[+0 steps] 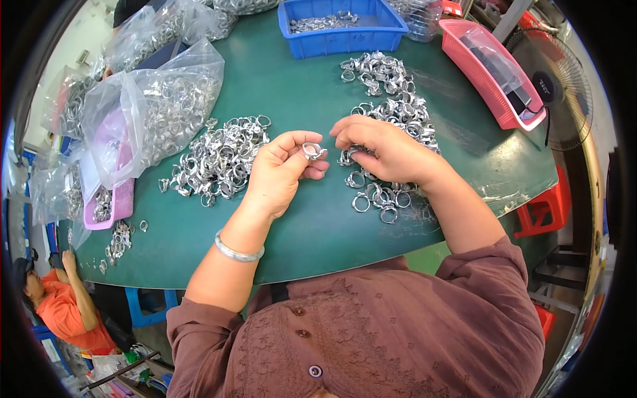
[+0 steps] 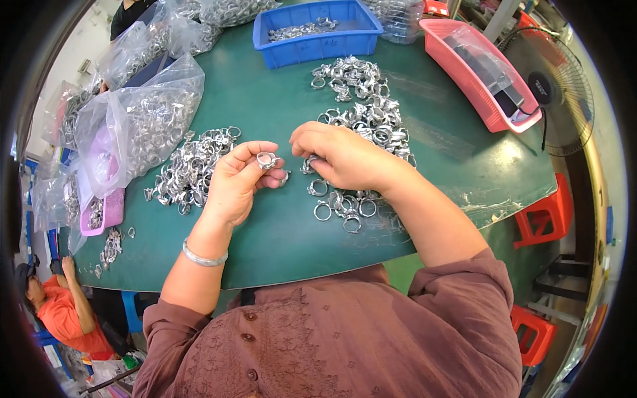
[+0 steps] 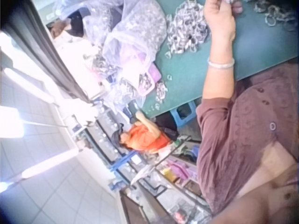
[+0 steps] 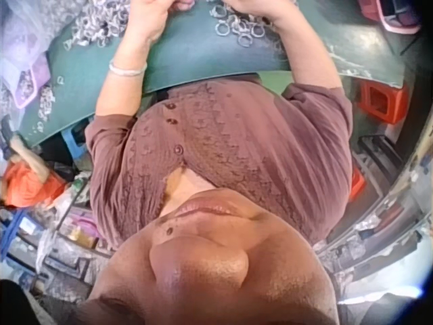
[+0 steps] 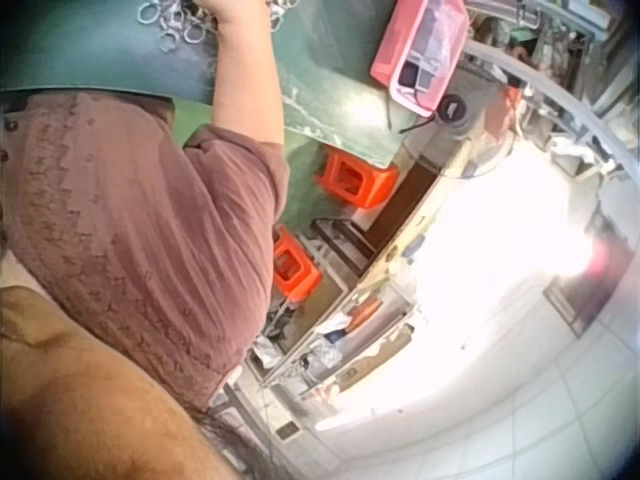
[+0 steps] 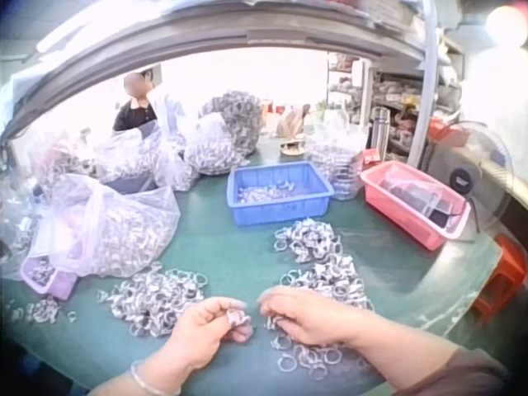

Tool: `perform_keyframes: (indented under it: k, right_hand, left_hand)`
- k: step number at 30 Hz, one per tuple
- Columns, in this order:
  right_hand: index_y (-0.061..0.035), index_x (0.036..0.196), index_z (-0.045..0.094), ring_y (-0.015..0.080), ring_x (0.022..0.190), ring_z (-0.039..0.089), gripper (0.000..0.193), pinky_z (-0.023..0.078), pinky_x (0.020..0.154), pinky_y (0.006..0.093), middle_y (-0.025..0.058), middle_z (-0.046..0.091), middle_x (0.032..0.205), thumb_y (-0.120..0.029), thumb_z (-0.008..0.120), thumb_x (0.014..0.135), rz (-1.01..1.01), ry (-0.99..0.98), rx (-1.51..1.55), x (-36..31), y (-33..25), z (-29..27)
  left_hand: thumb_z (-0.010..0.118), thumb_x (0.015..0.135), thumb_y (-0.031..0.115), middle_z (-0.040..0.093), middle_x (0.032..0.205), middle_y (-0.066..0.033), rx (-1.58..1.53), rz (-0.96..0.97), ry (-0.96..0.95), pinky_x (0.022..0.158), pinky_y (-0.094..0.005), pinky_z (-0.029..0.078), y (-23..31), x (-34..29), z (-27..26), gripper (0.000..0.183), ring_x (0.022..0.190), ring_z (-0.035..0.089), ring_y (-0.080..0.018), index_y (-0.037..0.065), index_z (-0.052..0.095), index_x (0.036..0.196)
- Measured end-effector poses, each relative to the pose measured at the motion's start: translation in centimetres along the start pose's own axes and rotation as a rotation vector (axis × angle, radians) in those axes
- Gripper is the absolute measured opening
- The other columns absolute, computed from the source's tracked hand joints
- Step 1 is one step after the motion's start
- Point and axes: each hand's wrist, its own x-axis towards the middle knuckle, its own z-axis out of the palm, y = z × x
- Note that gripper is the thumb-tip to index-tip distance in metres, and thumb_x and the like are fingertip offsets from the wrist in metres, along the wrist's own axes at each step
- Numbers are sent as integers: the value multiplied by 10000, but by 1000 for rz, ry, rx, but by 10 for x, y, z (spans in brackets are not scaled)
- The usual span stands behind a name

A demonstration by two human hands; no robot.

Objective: The person sorts through a large pile of silver-colored keychains on a green table by hand, picking up individual keychains, turning them over, and placing them back onto the pile.

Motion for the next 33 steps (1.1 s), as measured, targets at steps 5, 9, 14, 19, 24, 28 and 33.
perform_keyframes:
  k: [5,9,14,19,24,28,33]
  right_hand:
    - [-4,847,560,268,879,580,155,481,747,321,132,536,1097,75,567,714,3,14,-50,0,-1,4]
    - [10,801,588,325,917,568,94,470,764,365,151,554,1066,51,574,717,16,11,-32,1,-1,5]
    - [-6,824,576,260,851,579,117,479,724,315,125,558,1046,62,578,728,33,23,-1,0,-1,5]
    - [-6,828,588,235,830,584,126,473,673,291,92,602,905,56,593,718,-76,104,-48,2,0,2]
    - [-10,897,601,155,770,584,172,460,643,254,58,613,821,48,596,735,83,201,62,1,-9,3]
    - [-7,951,600,97,690,561,203,448,630,232,36,608,777,42,594,754,182,256,235,0,-11,8]
    - [2,973,587,79,689,550,213,446,628,219,29,606,775,38,596,763,223,194,215,1,-16,6]
  left_hand:
    - [414,856,-37,586,1043,-120,-210,-32,-97,754,-267,502,2,-4,-7,311,863,601,-172,-4,534,1141]
    - [384,818,-75,566,1099,-122,-205,2,-134,807,-263,481,-1,-4,-12,398,931,578,-173,-2,514,1187]
    - [412,800,-68,564,1111,-126,-213,44,-175,832,-275,469,-3,-3,-14,410,938,576,-181,2,517,1190]
    - [430,775,-75,553,1130,-132,-222,48,-200,859,-284,457,-1,-3,-14,430,971,563,-188,-7,502,1193]
    - [429,734,-106,562,1090,-126,-286,-2,-192,859,-292,458,3,-4,-11,449,952,558,-179,-18,510,1167]
    - [431,727,-109,562,1090,-131,-311,-29,-192,862,-290,458,3,-3,-11,449,949,560,-181,-18,513,1158]
    - [438,741,-101,563,1089,-133,-310,-28,-198,861,-289,460,1,-4,-11,434,945,561,-179,-21,510,1161]
